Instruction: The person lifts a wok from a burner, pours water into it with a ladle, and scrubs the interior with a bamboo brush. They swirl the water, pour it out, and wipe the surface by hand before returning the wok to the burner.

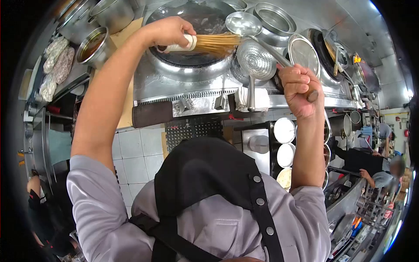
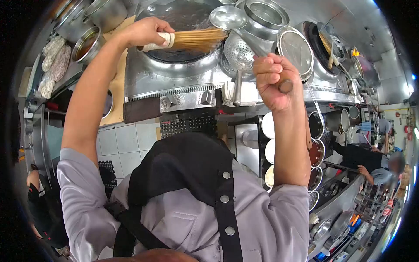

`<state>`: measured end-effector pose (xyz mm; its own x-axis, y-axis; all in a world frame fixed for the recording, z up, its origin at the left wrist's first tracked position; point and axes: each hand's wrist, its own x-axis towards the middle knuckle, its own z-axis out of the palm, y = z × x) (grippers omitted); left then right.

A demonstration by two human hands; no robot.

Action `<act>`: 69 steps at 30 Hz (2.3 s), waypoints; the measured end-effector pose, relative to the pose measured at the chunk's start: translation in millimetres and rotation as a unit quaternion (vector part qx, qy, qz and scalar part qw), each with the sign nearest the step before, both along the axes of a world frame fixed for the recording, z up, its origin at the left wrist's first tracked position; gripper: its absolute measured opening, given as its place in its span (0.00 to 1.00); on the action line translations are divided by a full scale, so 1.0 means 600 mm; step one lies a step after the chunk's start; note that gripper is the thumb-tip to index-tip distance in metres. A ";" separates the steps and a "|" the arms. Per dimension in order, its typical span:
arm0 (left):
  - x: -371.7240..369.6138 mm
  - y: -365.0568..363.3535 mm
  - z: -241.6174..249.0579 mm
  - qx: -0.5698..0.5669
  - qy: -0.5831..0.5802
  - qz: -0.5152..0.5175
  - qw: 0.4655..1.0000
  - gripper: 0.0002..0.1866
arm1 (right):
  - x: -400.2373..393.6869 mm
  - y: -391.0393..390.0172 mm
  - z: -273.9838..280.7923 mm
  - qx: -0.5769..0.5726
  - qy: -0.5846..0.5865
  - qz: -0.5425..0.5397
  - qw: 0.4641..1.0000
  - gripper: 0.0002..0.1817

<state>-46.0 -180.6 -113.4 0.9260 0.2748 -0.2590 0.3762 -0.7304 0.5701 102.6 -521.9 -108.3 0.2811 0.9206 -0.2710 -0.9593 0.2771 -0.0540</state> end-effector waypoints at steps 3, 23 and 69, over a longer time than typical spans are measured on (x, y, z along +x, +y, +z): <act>-0.068 0.007 0.009 0.052 -0.016 -0.040 0.998 0.26 | -0.055 -0.009 -0.010 0.023 0.015 0.060 0.998 0.08; -0.269 0.016 -0.096 0.136 -0.218 0.081 0.963 0.23 | -0.193 0.010 0.003 -0.042 -0.085 0.090 0.991 0.07; 0.282 0.031 -0.170 0.019 -0.171 0.184 0.968 0.19 | 0.231 0.087 -0.019 0.064 0.021 0.036 0.997 0.06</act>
<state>122.9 -161.9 -215.2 0.7935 0.6054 0.0618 0.4093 -0.6060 0.6821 241.1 -469.9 -119.7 0.2044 0.9657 -0.1600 -0.9775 0.2099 0.0181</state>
